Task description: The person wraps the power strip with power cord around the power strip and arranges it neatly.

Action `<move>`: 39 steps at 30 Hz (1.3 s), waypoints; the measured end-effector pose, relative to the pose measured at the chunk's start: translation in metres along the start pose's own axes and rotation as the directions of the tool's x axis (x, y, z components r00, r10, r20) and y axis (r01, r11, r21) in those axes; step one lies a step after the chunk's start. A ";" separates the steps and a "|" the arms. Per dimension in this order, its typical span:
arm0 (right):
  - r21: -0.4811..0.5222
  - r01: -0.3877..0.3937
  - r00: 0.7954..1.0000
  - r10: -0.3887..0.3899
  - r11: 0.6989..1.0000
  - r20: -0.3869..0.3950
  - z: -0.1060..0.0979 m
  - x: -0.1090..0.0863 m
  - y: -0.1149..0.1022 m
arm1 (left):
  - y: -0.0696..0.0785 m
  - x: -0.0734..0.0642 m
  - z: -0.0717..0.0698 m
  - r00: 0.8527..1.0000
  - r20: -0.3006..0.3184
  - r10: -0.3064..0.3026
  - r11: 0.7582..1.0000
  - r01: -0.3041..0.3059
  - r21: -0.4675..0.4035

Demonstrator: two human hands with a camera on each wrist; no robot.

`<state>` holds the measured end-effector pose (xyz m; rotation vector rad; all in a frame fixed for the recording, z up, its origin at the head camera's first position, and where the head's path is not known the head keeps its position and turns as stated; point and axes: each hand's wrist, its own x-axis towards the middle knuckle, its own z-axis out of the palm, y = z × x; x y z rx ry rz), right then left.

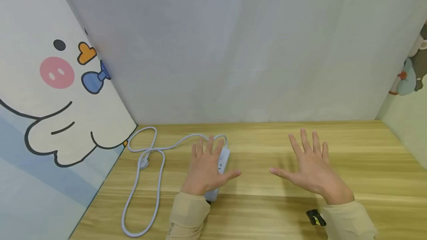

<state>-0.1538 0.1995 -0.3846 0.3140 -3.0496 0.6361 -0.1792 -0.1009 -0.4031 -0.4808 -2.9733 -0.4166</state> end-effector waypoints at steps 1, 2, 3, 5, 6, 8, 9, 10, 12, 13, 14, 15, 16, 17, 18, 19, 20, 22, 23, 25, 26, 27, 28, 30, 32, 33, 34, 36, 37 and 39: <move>0.002 -0.002 1.000 0.002 1.000 0.001 0.000 0.000 0.000 | 0.000 0.000 0.001 1.000 0.002 0.001 1.000 -0.001 -0.004; 0.003 -0.004 1.000 0.004 1.000 0.000 0.000 -0.001 0.000 | 0.001 0.000 0.001 1.000 0.006 0.000 1.000 0.000 -0.007; 0.003 -0.006 1.000 0.006 1.000 0.000 0.000 -0.002 0.001 | 0.001 0.000 0.002 1.000 0.006 0.001 1.000 -0.001 -0.008; 0.005 -0.010 1.000 0.010 1.000 -0.001 0.000 -0.003 0.001 | 0.000 0.000 0.003 1.000 0.011 0.001 1.000 -0.001 -0.009; 0.006 -0.013 1.000 0.013 1.000 0.000 0.000 -0.003 0.001 | 0.000 0.000 0.003 1.000 0.017 -0.001 1.000 0.001 -0.007; 0.007 -0.015 1.000 0.015 1.000 -0.001 0.000 -0.004 0.001 | 0.000 0.000 0.004 0.999 0.033 -0.010 1.000 0.010 -0.005; 0.007 -0.015 1.000 0.015 1.000 -0.002 -0.001 -0.004 0.001 | -0.001 0.000 0.005 0.999 0.042 -0.020 1.000 0.021 -0.007; 0.006 -0.016 1.000 0.016 1.000 -0.002 -0.001 -0.004 0.001 | -0.001 0.000 0.006 0.998 0.054 -0.035 0.999 0.035 -0.004; 0.005 -0.019 1.000 0.019 1.000 -0.001 -0.002 -0.004 0.001 | -0.002 0.001 0.009 0.995 0.074 -0.066 0.998 0.066 0.007; 0.007 -0.021 1.000 0.021 1.000 -0.001 -0.002 -0.004 0.002 | -0.002 0.002 0.010 0.994 0.077 -0.083 0.997 0.082 0.012; 0.010 -0.020 1.000 0.020 1.000 -0.002 -0.003 -0.004 0.002 | -0.002 0.002 0.012 0.992 0.077 -0.099 0.995 0.099 0.012; 0.008 -0.024 1.000 0.024 1.000 0.000 -0.003 -0.004 0.002 | -0.002 0.002 0.014 0.990 0.080 -0.118 0.993 0.116 0.023; 0.008 -0.027 1.000 0.027 1.000 0.001 -0.004 -0.004 0.002 | -0.001 0.003 0.016 0.988 0.077 -0.132 0.991 0.130 0.034; 0.006 -0.027 1.000 0.027 1.000 0.000 -0.004 -0.005 0.002 | 0.001 0.003 0.018 0.986 0.075 -0.148 0.989 0.145 0.043; 0.003 -0.028 1.000 0.028 1.000 -0.002 -0.005 -0.005 0.002 | 0.002 0.003 0.021 0.983 0.078 -0.168 0.985 0.164 0.047; 0.001 -0.027 1.000 0.027 1.000 -0.002 -0.005 -0.005 0.002 | 0.005 0.002 0.023 0.978 0.084 -0.189 0.981 0.185 0.052; 0.000 -0.028 1.000 0.028 1.000 -0.002 -0.005 -0.005 0.003 | 0.007 0.001 0.025 0.973 0.091 -0.211 0.977 0.206 0.055; -0.003 -0.029 1.000 0.029 1.000 -0.003 -0.006 -0.006 0.003 | 0.012 0.001 0.028 0.965 0.091 -0.247 0.968 0.242 0.065; -0.003 -0.028 1.000 0.028 1.000 -0.005 -0.006 -0.006 0.003 | 0.014 0.000 0.029 0.961 0.090 -0.262 0.964 0.256 0.076; -0.001 -0.026 1.000 0.026 1.000 -0.003 -0.007 -0.006 0.003 | 0.019 0.000 0.029 0.955 0.082 -0.286 0.956 0.278 0.097; 0.000 -0.025 1.000 0.025 1.000 -0.004 -0.008 -0.006 0.002 | 0.020 0.000 0.029 0.953 0.074 -0.294 0.952 0.285 0.112; -0.001 -0.024 1.000 0.024 1.000 -0.005 -0.008 -0.006 0.002 | 0.021 0.000 0.029 0.951 0.068 -0.303 0.948 0.292 0.129; 0.000 -0.024 1.000 0.024 1.000 -0.004 -0.008 -0.005 0.002 | 0.022 0.000 0.029 0.946 0.071 -0.316 0.942 0.303 0.144; -0.003 -0.025 1.000 0.025 1.000 -0.003 -0.009 -0.005 0.002 | 0.023 0.000 0.028 0.935 0.080 -0.345 0.933 0.331 0.143; -0.007 -0.026 1.000 0.026 1.000 -0.005 -0.008 -0.005 0.001 | 0.022 0.000 0.029 0.925 0.093 -0.367 0.925 0.353 0.138; -0.009 -0.026 1.000 0.026 1.000 -0.005 -0.009 -0.005 0.001 | 0.022 0.000 0.029 0.922 0.096 -0.374 0.923 0.361 0.131; -0.010 -0.025 1.000 0.025 1.000 -0.007 -0.009 -0.006 0.001 | 0.021 0.000 0.029 0.920 0.100 -0.380 0.922 0.368 0.119; -0.012 -0.025 1.000 0.025 1.000 -0.008 -0.009 -0.006 0.001 | 0.021 0.000 0.030 0.919 0.106 -0.380 0.923 0.369 0.110; -0.013 -0.025 1.000 0.025 1.000 -0.006 -0.009 -0.006 0.001 | 0.021 0.000 0.030 0.920 0.108 -0.376 0.925 0.365 0.111; -0.013 -0.026 1.000 0.026 1.000 -0.003 -0.010 -0.006 0.001 | 0.020 0.001 0.031 0.924 0.106 -0.367 0.929 0.357 0.101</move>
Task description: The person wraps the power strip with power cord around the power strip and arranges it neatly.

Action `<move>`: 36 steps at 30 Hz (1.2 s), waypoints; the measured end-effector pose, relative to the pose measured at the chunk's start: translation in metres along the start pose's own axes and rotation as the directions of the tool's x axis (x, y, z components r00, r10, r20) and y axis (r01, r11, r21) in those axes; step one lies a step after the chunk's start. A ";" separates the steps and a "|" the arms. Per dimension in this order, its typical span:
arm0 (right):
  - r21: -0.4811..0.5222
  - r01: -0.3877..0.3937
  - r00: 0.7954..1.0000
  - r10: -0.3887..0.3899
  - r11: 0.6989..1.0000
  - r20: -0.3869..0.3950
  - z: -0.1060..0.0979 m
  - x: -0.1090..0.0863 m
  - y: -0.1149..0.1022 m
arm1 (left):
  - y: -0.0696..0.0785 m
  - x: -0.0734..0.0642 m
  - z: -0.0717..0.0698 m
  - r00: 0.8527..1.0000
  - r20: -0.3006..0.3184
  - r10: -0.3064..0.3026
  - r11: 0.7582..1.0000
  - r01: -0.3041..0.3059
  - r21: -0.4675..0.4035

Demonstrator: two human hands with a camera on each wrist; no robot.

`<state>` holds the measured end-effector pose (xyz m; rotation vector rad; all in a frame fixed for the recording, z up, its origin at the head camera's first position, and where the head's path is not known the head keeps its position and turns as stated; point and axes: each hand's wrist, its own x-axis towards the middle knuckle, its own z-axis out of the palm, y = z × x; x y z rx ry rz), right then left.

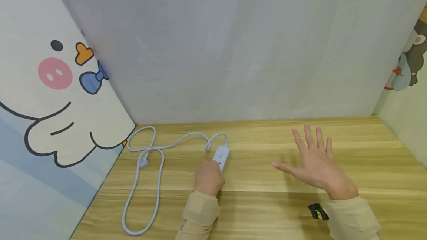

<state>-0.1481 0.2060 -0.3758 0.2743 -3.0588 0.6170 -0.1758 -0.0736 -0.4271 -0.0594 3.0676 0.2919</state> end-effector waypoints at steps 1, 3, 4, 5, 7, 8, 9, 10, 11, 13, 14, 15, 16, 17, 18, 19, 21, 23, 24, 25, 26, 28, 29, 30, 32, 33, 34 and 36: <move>0.001 -0.001 1.000 0.001 1.000 0.002 -0.001 0.000 0.000 | 0.000 0.001 0.000 1.000 -0.007 0.007 1.000 -0.007 -0.006; -0.001 -0.003 1.000 0.003 1.000 0.003 -0.002 0.000 0.001 | -0.001 0.002 0.000 1.000 -0.017 0.022 1.000 -0.022 -0.006; -0.002 -0.004 1.000 0.004 1.000 0.005 -0.002 -0.001 0.001 | -0.002 0.002 0.000 0.999 -0.028 0.032 0.999 -0.032 0.000; -0.002 -0.006 1.000 0.006 1.000 0.006 -0.003 -0.001 0.001 | -0.003 0.002 -0.001 0.998 -0.041 0.040 0.999 -0.040 0.006; -0.002 -0.009 1.000 0.009 1.000 0.003 -0.004 -0.001 0.001 | -0.005 0.003 -0.005 0.995 -0.088 0.055 0.998 -0.054 0.012; -0.003 -0.009 1.000 0.009 1.000 0.001 -0.005 -0.001 0.002 | -0.006 0.003 -0.008 0.991 -0.117 0.063 0.998 -0.061 0.017; 0.000 -0.011 1.000 0.011 1.000 0.002 -0.006 -0.001 0.002 | -0.007 0.002 -0.012 0.986 -0.153 0.073 0.997 -0.070 0.023; 0.002 -0.012 1.000 0.012 1.000 0.001 -0.007 -0.001 0.002 | -0.008 0.002 -0.016 0.979 -0.188 0.080 0.997 -0.076 0.025; 0.006 -0.014 1.000 0.014 1.000 0.001 -0.008 -0.001 0.003 | -0.009 0.002 -0.021 0.971 -0.221 0.086 0.996 -0.085 0.015; 0.010 -0.017 1.000 0.017 1.000 0.003 -0.009 -0.001 0.004 | -0.013 0.000 -0.029 0.951 -0.288 0.112 0.993 -0.119 -0.005; 0.009 -0.019 1.000 0.019 1.000 0.005 -0.009 -0.001 0.005 | -0.015 -0.001 -0.034 0.940 -0.318 0.126 0.990 -0.138 -0.015; 0.012 -0.021 1.000 0.021 1.000 0.006 -0.010 -0.001 0.005 | -0.018 -0.003 -0.039 0.928 -0.346 0.141 0.986 -0.162 -0.031; 0.012 -0.024 1.000 0.024 1.000 0.008 -0.010 -0.002 0.006 | -0.022 -0.005 -0.044 0.914 -0.374 0.156 0.981 -0.189 -0.053; 0.015 -0.026 1.000 0.026 1.000 0.010 -0.010 -0.002 0.007 | -0.025 -0.007 -0.049 0.898 -0.404 0.175 0.972 -0.223 -0.076; 0.014 -0.030 0.999 0.029 0.999 0.012 -0.011 -0.003 0.009 | -0.028 -0.010 -0.055 0.875 -0.444 0.193 0.960 -0.263 -0.101; 0.014 -0.031 0.999 0.031 0.999 0.010 -0.011 -0.003 0.010 | -0.031 -0.013 -0.061 0.855 -0.474 0.209 0.946 -0.299 -0.122; 0.011 -0.038 0.999 0.038 0.999 0.007 -0.013 -0.004 0.015 | -0.036 -0.022 -0.075 0.809 -0.540 0.233 0.912 -0.374 -0.168; 0.004 -0.044 0.999 0.044 0.999 0.004 -0.014 -0.004 0.019 | -0.039 -0.031 -0.087 0.776 -0.580 0.250 0.869 -0.444 -0.220; -0.003 -0.047 0.999 0.047 0.999 0.002 -0.014 -0.004 0.021 | -0.040 -0.036 -0.093 0.760 -0.594 0.263 0.842 -0.481 -0.243; -0.007 -0.047 0.999 0.047 0.999 -0.002 -0.015 -0.004 0.023 | -0.041 -0.041 -0.098 0.749 -0.602 0.278 0.815 -0.516 -0.266; -0.011 -0.050 0.999 0.050 0.999 -0.002 -0.015 -0.004 0.025 | -0.041 -0.045 -0.103 0.735 -0.611 0.294 0.780 -0.554 -0.290; -0.014 -0.053 0.999 0.053 0.998 -0.002 -0.016 -0.004 0.027 | -0.040 -0.053 -0.110 0.700 -0.627 0.341 0.693 -0.638 -0.336; -0.017 -0.054 0.999 0.054 0.998 0.000 -0.016 -0.004 0.027 | -0.040 -0.056 -0.112 0.679 -0.635 0.368 0.639 -0.681 -0.358; -0.017 -0.054 0.999 0.054 0.998 0.001 -0.015 -0.004 0.027 | -0.040 -0.059 -0.115 0.656 -0.645 0.393 0.580 -0.721 -0.380; -0.015 -0.054 0.999 0.054 0.998 0.002 -0.015 -0.004 0.027 | -0.040 -0.064 -0.119 0.602 -0.672 0.431 0.455 -0.788 -0.414; -0.014 -0.053 0.999 0.053 0.999 0.005 -0.014 -0.004 0.027 | -0.040 -0.066 -0.120 0.572 -0.689 0.445 0.392 -0.816 -0.425; -0.015 -0.052 0.999 0.052 0.999 0.007 -0.014 -0.004 0.027 | -0.040 -0.067 -0.121 0.546 -0.705 0.453 0.333 -0.837 -0.434; -0.012 -0.052 0.998 0.052 0.999 0.017 -0.013 -0.003 0.026 | -0.042 -0.069 -0.123 0.501 -0.735 0.456 0.230 -0.865 -0.447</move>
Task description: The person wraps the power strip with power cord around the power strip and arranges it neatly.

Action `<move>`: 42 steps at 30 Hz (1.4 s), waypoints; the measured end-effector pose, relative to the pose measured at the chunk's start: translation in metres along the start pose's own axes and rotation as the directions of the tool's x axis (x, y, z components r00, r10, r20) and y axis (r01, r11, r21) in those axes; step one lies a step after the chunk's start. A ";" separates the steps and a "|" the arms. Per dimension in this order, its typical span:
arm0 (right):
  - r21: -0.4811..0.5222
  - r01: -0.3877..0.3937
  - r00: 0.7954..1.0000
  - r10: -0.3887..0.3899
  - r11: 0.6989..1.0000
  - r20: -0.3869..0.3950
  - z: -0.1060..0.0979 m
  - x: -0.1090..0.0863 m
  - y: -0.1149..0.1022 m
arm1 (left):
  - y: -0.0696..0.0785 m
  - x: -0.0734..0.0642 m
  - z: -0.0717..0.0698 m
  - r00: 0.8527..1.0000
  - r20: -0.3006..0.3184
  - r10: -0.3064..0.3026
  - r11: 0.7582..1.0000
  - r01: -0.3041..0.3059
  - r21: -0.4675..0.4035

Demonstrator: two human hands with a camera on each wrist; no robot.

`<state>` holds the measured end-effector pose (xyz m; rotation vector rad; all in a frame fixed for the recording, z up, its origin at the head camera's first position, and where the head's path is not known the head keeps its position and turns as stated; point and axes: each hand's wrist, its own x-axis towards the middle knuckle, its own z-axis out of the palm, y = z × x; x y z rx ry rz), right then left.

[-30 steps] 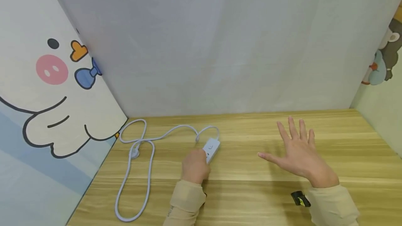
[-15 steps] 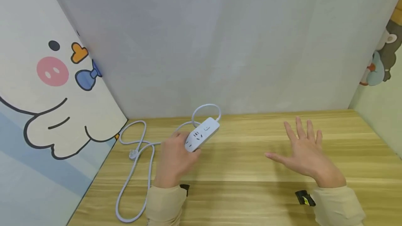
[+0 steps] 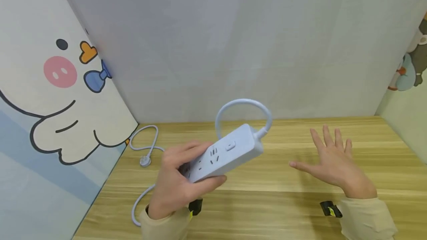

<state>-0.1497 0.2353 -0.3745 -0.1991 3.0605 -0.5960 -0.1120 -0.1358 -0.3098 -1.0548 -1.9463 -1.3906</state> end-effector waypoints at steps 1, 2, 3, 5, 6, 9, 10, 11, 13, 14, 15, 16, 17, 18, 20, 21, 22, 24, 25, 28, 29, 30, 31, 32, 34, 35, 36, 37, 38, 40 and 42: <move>-0.001 -0.002 1.000 0.002 1.000 0.005 0.001 0.000 0.000 | 0.000 0.000 -0.001 1.000 -0.008 0.023 0.999 -0.023 -0.036; -0.003 -0.004 1.000 0.004 1.000 0.012 0.001 0.000 0.001 | 0.001 0.000 -0.002 0.999 -0.015 0.039 0.997 -0.040 -0.070; 0.000 -0.005 1.000 0.005 1.000 0.017 0.003 0.000 0.001 | 0.001 -0.001 -0.004 0.998 -0.021 0.052 0.994 -0.054 -0.097; -0.007 -0.008 1.000 0.008 1.000 0.028 0.006 0.001 0.004 | 0.001 -0.002 -0.006 0.998 -0.026 0.061 0.989 -0.064 -0.135; -0.006 -0.007 0.999 0.008 1.000 0.034 0.008 0.002 0.005 | 0.001 -0.002 -0.007 0.998 -0.024 0.064 0.988 -0.067 -0.140; 0.011 0.016 0.999 -0.017 1.000 0.033 0.018 0.007 0.005 | 0.003 -0.002 -0.008 0.996 -0.005 0.088 0.984 -0.087 -0.156; 0.016 0.028 0.999 -0.028 0.999 0.030 0.021 0.009 0.004 | 0.003 -0.001 -0.007 0.995 0.004 0.099 0.982 -0.097 -0.160; 0.029 0.044 0.999 -0.044 0.999 0.025 0.025 0.011 0.001 | 0.004 0.000 -0.007 0.994 0.015 0.111 0.980 -0.107 -0.168; 0.053 0.084 0.996 -0.085 0.995 0.007 0.033 0.016 -0.005 | 0.007 0.001 -0.006 0.990 0.038 0.133 0.974 -0.123 -0.192; 0.065 0.107 0.994 -0.107 0.992 -0.003 0.037 0.018 -0.009 | 0.008 0.001 -0.005 0.988 0.049 0.144 0.968 -0.131 -0.213; 0.084 0.137 0.991 -0.136 0.987 -0.015 0.040 0.019 -0.014 | 0.009 0.001 -0.005 0.986 0.063 0.153 0.964 -0.135 -0.229; 0.103 0.177 0.984 -0.174 0.979 -0.038 0.043 0.020 -0.019 | 0.010 0.001 -0.005 0.984 0.080 0.162 0.960 -0.139 -0.242; 0.133 0.225 0.973 -0.217 0.965 -0.071 0.047 0.020 -0.025 | 0.012 0.001 -0.005 0.981 0.097 0.170 0.957 -0.141 -0.252; 0.155 0.276 0.959 -0.261 0.949 -0.106 0.050 0.020 -0.032 | 0.013 0.001 -0.005 0.978 0.114 0.177 0.955 -0.142 -0.260; 0.206 0.395 0.914 -0.362 0.895 -0.181 0.056 0.019 -0.046 | 0.015 0.001 -0.005 0.971 0.146 0.190 0.951 -0.144 -0.274; 0.186 0.452 0.885 -0.413 0.872 -0.215 0.059 0.019 -0.054 | 0.015 0.001 -0.005 0.968 0.162 0.193 0.952 -0.145 -0.270; 0.177 0.507 0.853 -0.461 0.843 -0.246 0.063 0.019 -0.061 | 0.016 0.002 -0.005 0.965 0.174 0.194 0.953 -0.144 -0.267; 0.158 0.604 0.786 -0.550 0.781 -0.283 0.074 0.020 -0.072 | 0.016 0.002 -0.004 0.962 0.199 0.187 0.956 -0.131 -0.262; 0.174 0.643 0.758 -0.586 0.746 -0.288 0.079 0.021 -0.075 | 0.016 0.001 -0.004 0.960 0.210 0.185 0.957 -0.127 -0.262; 0.296 0.661 0.750 -0.612 0.690 -0.249 0.087 0.017 -0.085 | 0.016 0.001 -0.003 0.954 0.235 0.186 0.958 -0.124 -0.258; 0.326 0.664 0.746 -0.620 0.673 -0.243 0.087 0.016 -0.087 | 0.016 0.001 -0.003 0.953 0.237 0.191 0.955 -0.124 -0.269; 0.372 0.640 0.766 -0.599 0.673 -0.233 0.086 0.013 -0.090 | 0.015 0.001 -0.003 0.952 0.233 0.198 0.951 -0.129 -0.281; 0.396 0.631 0.772 -0.591 0.667 -0.234 0.083 0.011 -0.092 | 0.015 0.000 -0.003 0.952 0.226 0.205 0.946 -0.134 -0.296; 0.414 0.622 0.780 -0.576 0.665 -0.246 0.080 0.009 -0.095 | 0.014 0.001 -0.004 0.953 0.217 0.213 0.941 -0.140 -0.309; 0.433 0.637 0.769 -0.564 0.639 -0.299 0.076 0.007 -0.097 | 0.013 0.001 -0.005 0.953 0.204 0.224 0.929 -0.146 -0.340; 0.435 0.647 0.761 -0.561 0.626 -0.325 0.074 0.007 -0.097 | 0.013 0.001 -0.005 0.952 0.203 0.228 0.926 -0.148 -0.349; 0.427 0.658 0.753 -0.562 0.620 -0.343 0.072 0.007 -0.098 | 0.013 0.001 -0.006 0.952 0.205 0.228 0.925 -0.146 -0.351; 0.406 0.687 0.726 -0.582 0.603 -0.365 0.070 0.006 -0.099 | 0.013 0.001 -0.006 0.951 0.209 0.227 0.925 -0.144 -0.351; 0.403 0.703 0.710 -0.595 0.585 -0.376 0.069 0.006 -0.100 | 0.013 0.000 -0.006 0.951 0.216 0.221 0.928 -0.137 -0.346; 0.398 0.714 0.699 -0.610 0.576 -0.373 0.067 0.004 -0.104 | 0.014 0.000 -0.005 0.950 0.226 0.215 0.934 -0.132 -0.332; 0.405 0.711 0.702 -0.613 0.574 -0.364 0.066 0.002 -0.107 | 0.014 -0.001 -0.005 0.950 0.229 0.213 0.935 -0.130 -0.331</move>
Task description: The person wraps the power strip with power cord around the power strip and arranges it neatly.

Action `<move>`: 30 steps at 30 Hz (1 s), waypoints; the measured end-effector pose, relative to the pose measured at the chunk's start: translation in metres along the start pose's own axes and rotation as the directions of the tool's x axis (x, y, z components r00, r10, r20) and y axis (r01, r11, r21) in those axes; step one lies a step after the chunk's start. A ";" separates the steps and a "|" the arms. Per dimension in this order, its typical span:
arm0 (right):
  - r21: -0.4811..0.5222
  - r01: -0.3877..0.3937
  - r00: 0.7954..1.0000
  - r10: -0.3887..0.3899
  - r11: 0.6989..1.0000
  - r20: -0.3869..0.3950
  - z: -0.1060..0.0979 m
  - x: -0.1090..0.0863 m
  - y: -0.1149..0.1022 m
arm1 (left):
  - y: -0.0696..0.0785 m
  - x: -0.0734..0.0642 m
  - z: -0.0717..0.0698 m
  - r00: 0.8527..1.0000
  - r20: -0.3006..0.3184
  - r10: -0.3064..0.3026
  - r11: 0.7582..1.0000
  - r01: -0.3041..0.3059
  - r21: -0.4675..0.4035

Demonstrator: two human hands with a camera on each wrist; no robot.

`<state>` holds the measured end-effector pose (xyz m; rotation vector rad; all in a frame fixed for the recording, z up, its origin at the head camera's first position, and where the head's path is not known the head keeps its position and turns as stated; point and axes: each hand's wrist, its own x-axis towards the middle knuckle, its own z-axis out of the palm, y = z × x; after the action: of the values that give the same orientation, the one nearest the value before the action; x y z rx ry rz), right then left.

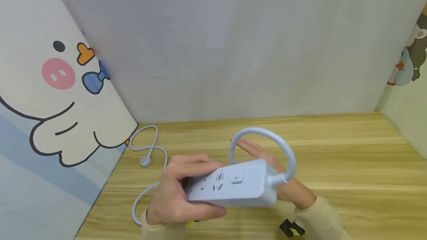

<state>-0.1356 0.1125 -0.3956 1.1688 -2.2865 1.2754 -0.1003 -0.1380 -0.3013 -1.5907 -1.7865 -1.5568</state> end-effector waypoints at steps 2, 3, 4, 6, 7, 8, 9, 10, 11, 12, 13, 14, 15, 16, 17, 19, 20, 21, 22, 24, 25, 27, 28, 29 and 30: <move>0.053 -0.034 0.999 0.035 0.998 -0.009 0.000 0.000 -0.001 | -0.001 0.000 0.000 1.000 -0.003 0.012 1.000 -0.012 -0.007; 0.061 -0.053 0.998 0.054 0.997 -0.015 -0.001 0.000 -0.001 | -0.002 0.000 -0.001 1.000 -0.008 0.021 1.000 -0.021 -0.010; 0.062 -0.057 0.998 0.058 0.996 -0.017 -0.003 -0.001 0.000 | -0.002 0.000 -0.001 1.000 -0.016 0.026 1.000 -0.027 -0.014; 0.095 -0.079 0.996 0.082 0.992 -0.022 -0.007 -0.002 0.005 | -0.003 0.000 -0.003 0.998 -0.044 0.041 0.999 -0.042 -0.018; 0.103 -0.088 0.995 0.092 0.991 -0.031 -0.010 -0.003 0.008 | -0.003 -0.001 -0.004 0.997 -0.067 0.043 0.999 -0.044 -0.015; 0.108 -0.103 0.993 0.108 0.989 -0.040 -0.013 -0.005 0.012 | -0.003 -0.002 -0.004 0.995 -0.098 0.034 0.999 -0.036 -0.012; 0.124 -0.133 0.989 0.140 0.983 -0.046 -0.017 -0.006 0.016 | -0.003 -0.003 -0.005 0.990 -0.137 0.024 1.000 -0.025 -0.007; 0.133 -0.168 0.983 0.176 0.977 -0.055 -0.021 -0.008 0.020 | -0.003 -0.005 -0.005 0.983 -0.186 0.009 1.000 -0.009 0.000; 0.145 -0.205 0.974 0.216 0.968 -0.063 -0.026 -0.010 0.023 | -0.002 -0.006 -0.005 0.971 -0.241 -0.006 1.000 0.008 0.008; 0.146 -0.234 0.966 0.246 0.961 -0.077 -0.031 -0.012 0.026 | -0.002 -0.007 -0.005 0.953 -0.301 -0.024 0.999 0.029 0.013; 0.146 -0.262 0.957 0.276 0.954 -0.085 -0.037 -0.014 0.028 | -0.002 -0.007 -0.005 0.932 -0.360 -0.040 0.999 0.047 0.011; 0.156 -0.284 0.950 0.300 0.946 -0.090 -0.043 -0.015 0.029 | -0.002 -0.007 -0.005 0.906 -0.420 -0.051 0.998 0.063 0.014; 0.176 -0.297 0.943 0.317 0.938 -0.098 -0.050 -0.017 0.030 | -0.003 -0.007 -0.005 0.877 -0.478 -0.053 0.997 0.073 0.024; 0.198 -0.295 0.942 0.319 0.935 -0.104 -0.057 -0.019 0.031 | -0.003 -0.007 -0.005 0.844 -0.534 -0.054 0.995 0.088 0.038; 0.233 -0.276 0.946 0.306 0.933 -0.106 -0.063 -0.021 0.031 | -0.005 -0.006 -0.005 0.811 -0.584 -0.047 0.994 0.097 0.055; 0.304 -0.235 0.958 0.272 0.923 -0.085 -0.074 -0.024 0.030 | -0.008 -0.003 -0.005 0.742 -0.669 -0.032 0.988 0.123 0.089; 0.336 -0.216 0.966 0.251 0.917 -0.065 -0.079 -0.025 0.030 | -0.010 -0.003 -0.005 0.705 -0.709 -0.019 0.984 0.139 0.113; 0.360 -0.197 0.973 0.228 0.912 -0.045 -0.083 -0.027 0.029 | -0.012 -0.002 -0.005 0.662 -0.750 -0.003 0.977 0.163 0.139; 0.378 -0.190 0.977 0.214 0.906 -0.021 -0.086 -0.028 0.028 | -0.014 -0.002 -0.005 0.616 -0.788 0.012 0.969 0.187 0.162; 0.379 -0.202 0.977 0.210 0.903 0.022 -0.092 -0.030 0.027 | -0.019 -0.002 -0.007 0.532 -0.845 0.054 0.950 0.233 0.208; 0.363 -0.218 0.975 0.221 0.906 0.034 -0.094 -0.031 0.027 | -0.021 -0.003 -0.008 0.497 -0.864 0.079 0.936 0.261 0.235; 0.327 -0.243 0.969 0.243 0.913 0.041 -0.098 -0.033 0.027 | -0.026 -0.004 -0.010 0.446 -0.886 0.124 0.897 0.331 0.292; 0.310 -0.263 0.964 0.263 0.914 0.043 -0.101 -0.035 0.027 | -0.029 -0.004 -0.011 0.432 -0.890 0.143 0.876 0.363 0.317; 0.294 -0.278 0.960 0.278 0.915 0.043 -0.103 -0.036 0.027 | -0.031 -0.005 -0.012 0.428 -0.889 0.163 0.852 0.393 0.346; 0.275 -0.293 0.955 0.294 0.916 0.040 -0.106 -0.038 0.026 | -0.034 -0.005 -0.013 0.429 -0.885 0.180 0.827 0.421 0.372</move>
<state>-0.1457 0.2247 -0.3718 0.9217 -2.4062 1.7561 -0.1320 -0.1452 -0.3177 -0.1555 -1.4448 -1.3128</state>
